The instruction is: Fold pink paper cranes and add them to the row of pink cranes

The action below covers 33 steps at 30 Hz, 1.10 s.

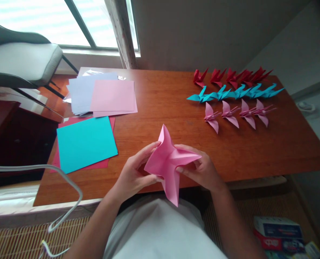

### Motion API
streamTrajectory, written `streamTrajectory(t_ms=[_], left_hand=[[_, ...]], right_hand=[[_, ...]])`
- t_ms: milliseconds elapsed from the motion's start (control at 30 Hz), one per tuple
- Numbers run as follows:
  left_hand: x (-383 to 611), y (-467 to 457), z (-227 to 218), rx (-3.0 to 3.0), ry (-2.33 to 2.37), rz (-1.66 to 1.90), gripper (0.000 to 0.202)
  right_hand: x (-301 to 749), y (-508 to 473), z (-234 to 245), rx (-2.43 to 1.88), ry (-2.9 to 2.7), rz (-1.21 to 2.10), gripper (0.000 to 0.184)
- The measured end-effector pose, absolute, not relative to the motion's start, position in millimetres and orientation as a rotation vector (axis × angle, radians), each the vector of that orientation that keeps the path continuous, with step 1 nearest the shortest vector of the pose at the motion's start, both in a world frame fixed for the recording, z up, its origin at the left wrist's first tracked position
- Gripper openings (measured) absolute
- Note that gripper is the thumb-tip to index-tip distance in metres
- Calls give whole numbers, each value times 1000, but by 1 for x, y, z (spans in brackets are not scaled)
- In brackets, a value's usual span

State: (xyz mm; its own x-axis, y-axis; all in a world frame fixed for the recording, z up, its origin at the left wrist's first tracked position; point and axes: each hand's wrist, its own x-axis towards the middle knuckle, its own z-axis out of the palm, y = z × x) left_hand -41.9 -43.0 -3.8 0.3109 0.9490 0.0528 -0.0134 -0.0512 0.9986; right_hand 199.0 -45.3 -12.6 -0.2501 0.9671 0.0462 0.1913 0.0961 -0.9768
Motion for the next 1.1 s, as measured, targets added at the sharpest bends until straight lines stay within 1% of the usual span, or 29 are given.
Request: streamTrajectory(t_ms=[133,300,433,667,1100], left_hand=[[-43,-46,-4,1411,986,993,69],[-42,-48,-3,1426,937,987,73],[-41,-48,-4,1432,930,974,71],[-38,-52,-13,1318,981,1061,58],[-30,-50,-4,1267,1025,1100,46]], right_hand=[[199,-47,-10,-1207,-1589,1187,53],[197,-47,-9,-1235,-1572,1131,50],[195,-48,-8,-1235,-1590,1097,49],[194,-48,-5,-1257,-1643,967,50],[193,-46,-4,-1239,-1656,898,46]])
